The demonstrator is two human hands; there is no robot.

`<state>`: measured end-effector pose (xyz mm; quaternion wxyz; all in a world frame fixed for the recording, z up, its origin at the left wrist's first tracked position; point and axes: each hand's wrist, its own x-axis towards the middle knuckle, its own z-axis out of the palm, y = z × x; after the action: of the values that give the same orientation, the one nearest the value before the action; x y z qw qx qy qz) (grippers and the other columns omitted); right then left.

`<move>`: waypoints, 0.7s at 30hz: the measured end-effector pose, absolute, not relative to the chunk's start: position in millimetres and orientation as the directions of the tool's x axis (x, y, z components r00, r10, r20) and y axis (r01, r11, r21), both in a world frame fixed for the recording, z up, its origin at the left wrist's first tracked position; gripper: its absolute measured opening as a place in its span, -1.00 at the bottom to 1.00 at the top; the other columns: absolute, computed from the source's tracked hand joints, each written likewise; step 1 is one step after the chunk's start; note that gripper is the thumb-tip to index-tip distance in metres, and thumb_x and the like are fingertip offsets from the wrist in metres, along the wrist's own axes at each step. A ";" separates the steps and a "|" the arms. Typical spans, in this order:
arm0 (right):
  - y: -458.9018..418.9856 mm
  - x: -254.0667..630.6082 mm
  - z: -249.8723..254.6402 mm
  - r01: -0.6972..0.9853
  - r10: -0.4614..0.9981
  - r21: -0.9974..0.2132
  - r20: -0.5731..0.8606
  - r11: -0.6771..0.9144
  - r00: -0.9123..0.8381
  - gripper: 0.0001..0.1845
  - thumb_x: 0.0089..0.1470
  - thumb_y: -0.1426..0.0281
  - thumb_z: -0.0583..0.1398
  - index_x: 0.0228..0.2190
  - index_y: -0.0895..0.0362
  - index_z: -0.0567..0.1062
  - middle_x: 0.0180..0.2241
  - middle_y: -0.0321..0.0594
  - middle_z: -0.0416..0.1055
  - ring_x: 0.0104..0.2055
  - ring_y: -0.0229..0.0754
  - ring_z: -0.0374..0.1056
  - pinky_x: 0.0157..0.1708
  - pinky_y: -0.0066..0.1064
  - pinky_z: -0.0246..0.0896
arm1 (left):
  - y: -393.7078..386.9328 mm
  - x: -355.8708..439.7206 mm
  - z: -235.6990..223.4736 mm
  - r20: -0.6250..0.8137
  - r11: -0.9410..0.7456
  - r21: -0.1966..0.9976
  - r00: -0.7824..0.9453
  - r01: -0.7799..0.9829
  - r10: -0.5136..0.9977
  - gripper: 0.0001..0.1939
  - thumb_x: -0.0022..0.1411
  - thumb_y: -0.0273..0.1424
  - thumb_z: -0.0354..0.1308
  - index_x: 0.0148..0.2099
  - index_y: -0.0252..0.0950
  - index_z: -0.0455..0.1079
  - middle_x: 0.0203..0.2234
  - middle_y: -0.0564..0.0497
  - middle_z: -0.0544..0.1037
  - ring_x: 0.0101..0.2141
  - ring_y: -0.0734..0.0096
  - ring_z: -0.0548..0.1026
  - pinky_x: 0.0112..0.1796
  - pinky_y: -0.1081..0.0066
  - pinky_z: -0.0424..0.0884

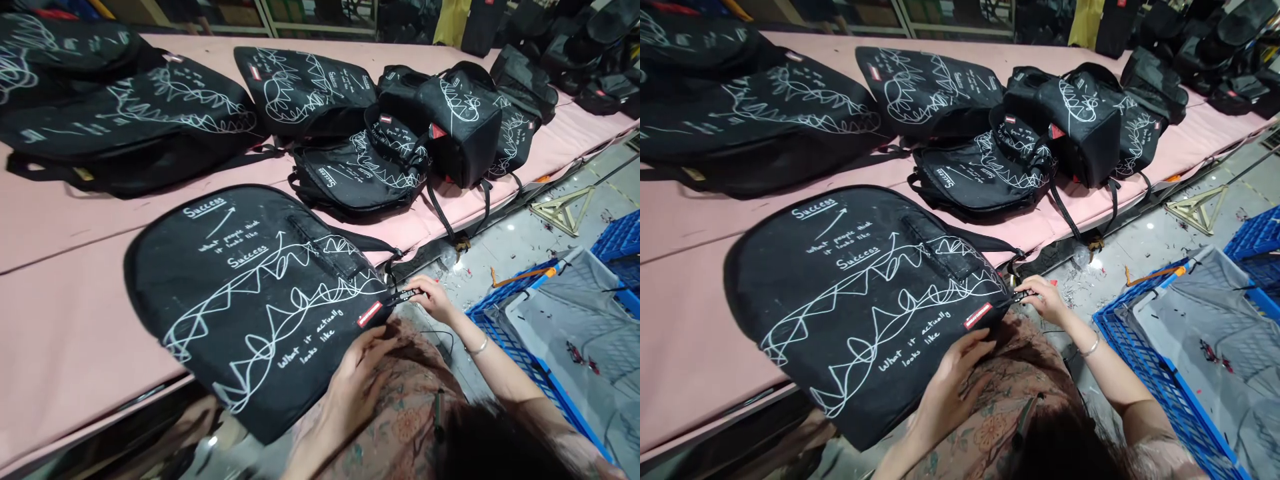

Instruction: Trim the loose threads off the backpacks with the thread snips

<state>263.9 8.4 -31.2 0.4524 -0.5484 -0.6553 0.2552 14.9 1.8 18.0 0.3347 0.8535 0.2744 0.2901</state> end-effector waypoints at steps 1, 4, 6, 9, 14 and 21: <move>12.5 266.4 -33.0 0.476 0.945 -0.826 0.324 0.302 -0.037 -0.79 0.10 0.31 0.15 -0.25 0.14 0.47 -0.28 -0.12 0.39 -0.20 -0.17 0.30 -0.19 -0.28 0.25 | -1.0 16.0 14.5 0.291 -0.617 0.741 0.701 0.264 0.651 -0.65 0.17 -0.49 0.02 0.03 -0.19 0.29 -0.08 -0.10 0.42 -0.08 0.33 0.42 -0.12 0.36 0.41; 23.7 268.2 -35.5 0.433 0.923 -0.817 0.361 0.381 -0.131 -0.78 0.11 0.31 0.14 -0.24 0.15 0.47 -0.30 -0.12 0.39 -0.20 -0.18 0.30 -0.18 -0.29 0.25 | -6.7 13.6 4.0 0.225 -0.562 0.794 0.747 0.231 0.625 -0.73 0.20 -0.49 -0.01 -0.05 -0.20 0.34 -0.20 -0.05 0.49 -0.17 0.40 0.47 -0.17 0.44 0.42; 30.8 267.7 -36.0 0.419 0.913 -0.811 0.371 0.409 -0.173 -0.78 0.12 0.31 0.13 -0.24 0.15 0.47 -0.30 -0.13 0.39 -0.19 -0.19 0.30 -0.16 -0.29 0.25 | -9.1 10.0 -0.6 0.173 -0.520 0.815 0.751 0.255 0.638 -0.77 0.21 -0.49 -0.01 -0.11 -0.20 0.36 -0.25 -0.03 0.51 -0.21 0.42 0.48 -0.19 0.47 0.42; 40.0 267.6 -37.9 0.432 0.904 -0.794 0.366 0.428 -0.222 -0.77 0.12 0.29 0.12 -0.26 0.13 0.49 -0.28 -0.14 0.40 -0.17 -0.20 0.30 -0.13 -0.28 0.25 | -10.5 7.2 -2.5 0.146 -0.500 0.817 0.736 0.287 0.661 -0.81 0.21 -0.47 0.00 -0.14 -0.21 0.38 -0.26 -0.03 0.51 -0.23 0.42 0.49 -0.20 0.49 0.42; 47.7 267.1 -43.4 0.463 0.892 -0.763 0.369 0.452 -0.263 -0.77 0.14 0.30 0.10 -0.33 0.12 0.52 -0.31 -0.15 0.42 -0.21 -0.21 0.32 -0.17 -0.32 0.29 | -8.3 10.8 -0.2 0.133 -0.488 0.817 0.723 0.307 0.678 -0.81 0.22 -0.45 -0.01 -0.16 -0.23 0.39 -0.28 -0.03 0.52 -0.25 0.44 0.49 -0.24 0.51 0.42; 49.6 270.7 -34.4 0.439 0.878 -0.761 0.388 0.477 -0.281 -0.78 0.13 0.31 0.11 -0.30 0.13 0.52 -0.31 -0.14 0.41 -0.20 -0.21 0.32 -0.16 -0.31 0.28 | -6.8 13.1 0.5 0.124 -0.458 0.839 0.716 0.294 0.687 -0.81 0.22 -0.44 -0.01 -0.17 -0.22 0.40 -0.29 -0.02 0.53 -0.25 0.43 0.50 -0.24 0.51 0.42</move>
<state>270.7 49.6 -34.4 0.4111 -0.4364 -0.7546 0.2668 13.1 -6.8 0.5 0.4269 0.8221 0.2983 0.2301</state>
